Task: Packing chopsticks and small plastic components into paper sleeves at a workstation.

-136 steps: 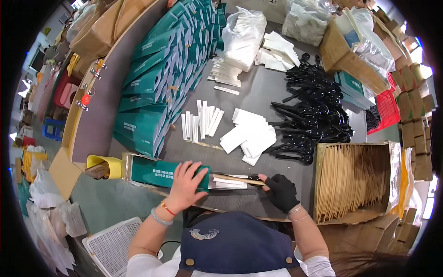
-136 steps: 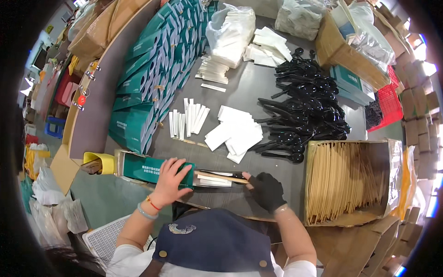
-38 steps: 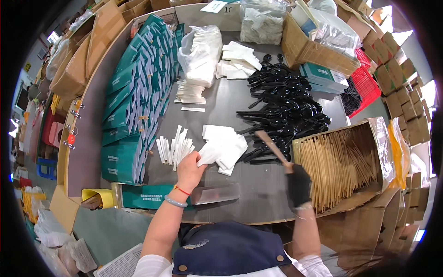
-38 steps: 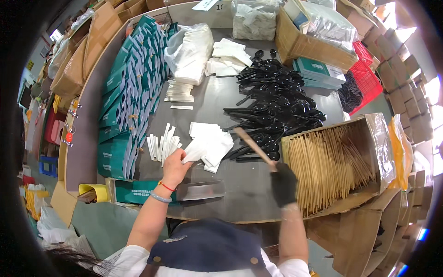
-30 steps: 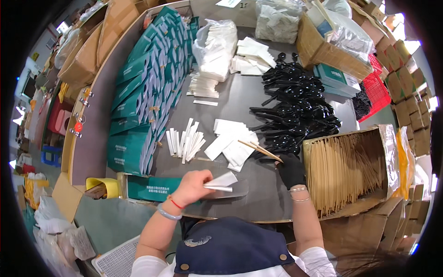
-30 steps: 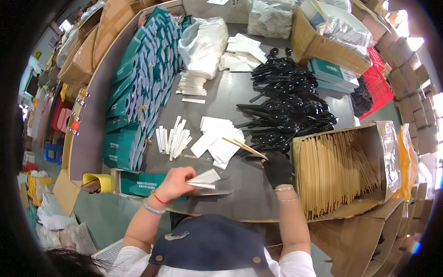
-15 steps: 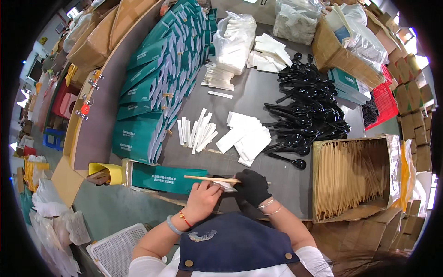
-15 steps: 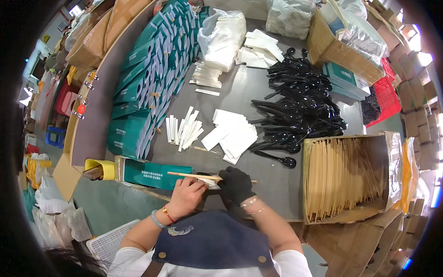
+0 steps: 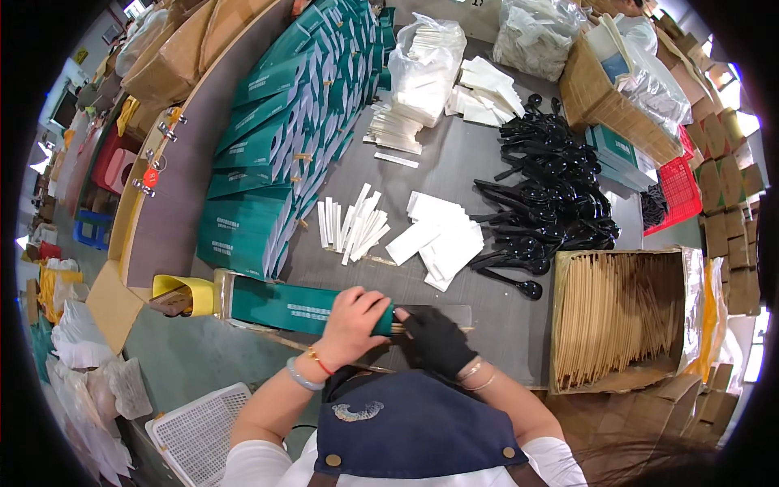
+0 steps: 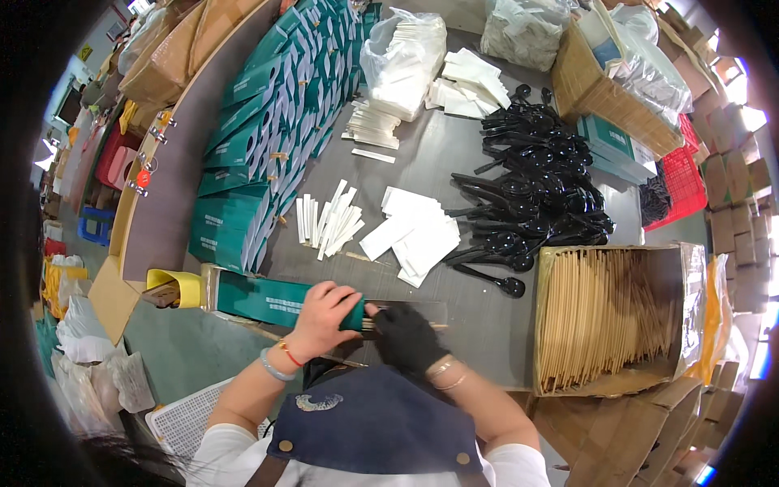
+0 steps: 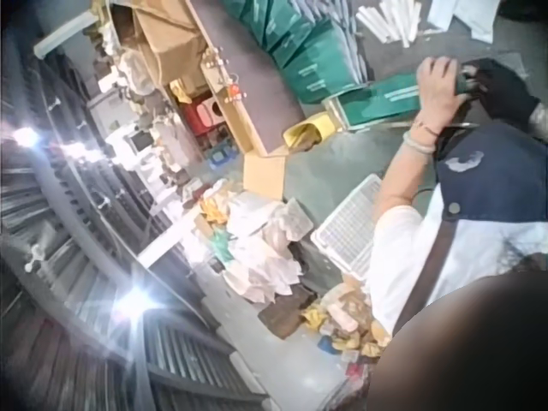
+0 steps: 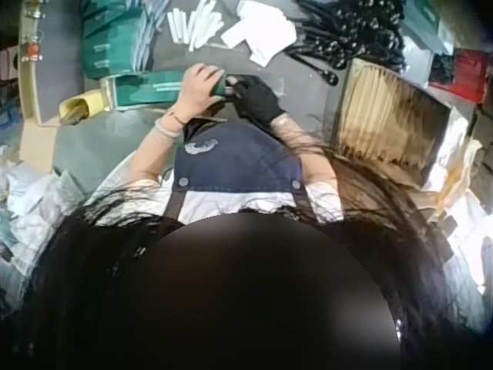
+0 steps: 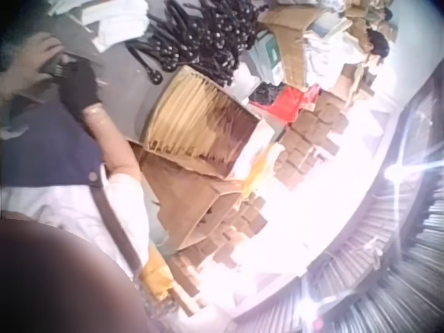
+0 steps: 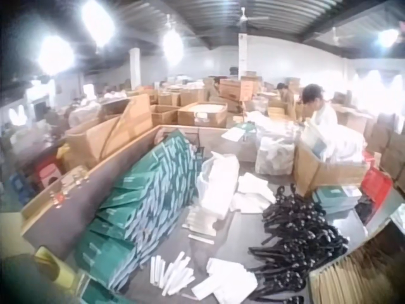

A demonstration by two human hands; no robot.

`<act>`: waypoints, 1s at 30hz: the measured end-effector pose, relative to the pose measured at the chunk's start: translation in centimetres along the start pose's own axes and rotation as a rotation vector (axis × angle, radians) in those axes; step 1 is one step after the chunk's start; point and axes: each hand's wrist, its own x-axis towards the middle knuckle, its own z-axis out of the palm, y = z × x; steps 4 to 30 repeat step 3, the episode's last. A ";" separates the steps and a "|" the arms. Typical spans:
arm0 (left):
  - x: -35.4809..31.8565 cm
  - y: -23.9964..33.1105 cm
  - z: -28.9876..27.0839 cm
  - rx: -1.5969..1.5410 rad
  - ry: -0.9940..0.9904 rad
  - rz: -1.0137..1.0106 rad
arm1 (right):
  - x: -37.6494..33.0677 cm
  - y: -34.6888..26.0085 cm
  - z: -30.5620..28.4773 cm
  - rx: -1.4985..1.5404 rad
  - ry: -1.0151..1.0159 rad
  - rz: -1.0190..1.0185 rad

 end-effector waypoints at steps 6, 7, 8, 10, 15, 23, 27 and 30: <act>0.3 0.3 -0.2 0.044 -0.057 -0.018 | 0.6 0.4 -0.1 0.212 0.080 -0.038; 0.3 0.3 -0.2 0.044 -0.057 -0.018 | 0.6 0.4 -0.1 0.212 0.080 -0.038; 0.3 0.3 -0.2 0.044 -0.057 -0.018 | 0.6 0.4 -0.1 0.212 0.080 -0.038; 0.3 0.3 -0.2 0.044 -0.057 -0.018 | 0.6 0.4 -0.1 0.212 0.080 -0.038; 0.3 0.3 -0.2 0.044 -0.057 -0.018 | 0.6 0.4 -0.1 0.212 0.080 -0.038; 0.3 0.3 -0.2 0.044 -0.057 -0.018 | 0.6 0.4 -0.1 0.212 0.080 -0.038; 0.3 0.3 -0.2 0.044 -0.057 -0.018 | 0.6 0.4 -0.1 0.212 0.080 -0.038; 0.3 0.3 -0.2 0.044 -0.057 -0.018 | 0.6 0.4 -0.1 0.212 0.080 -0.038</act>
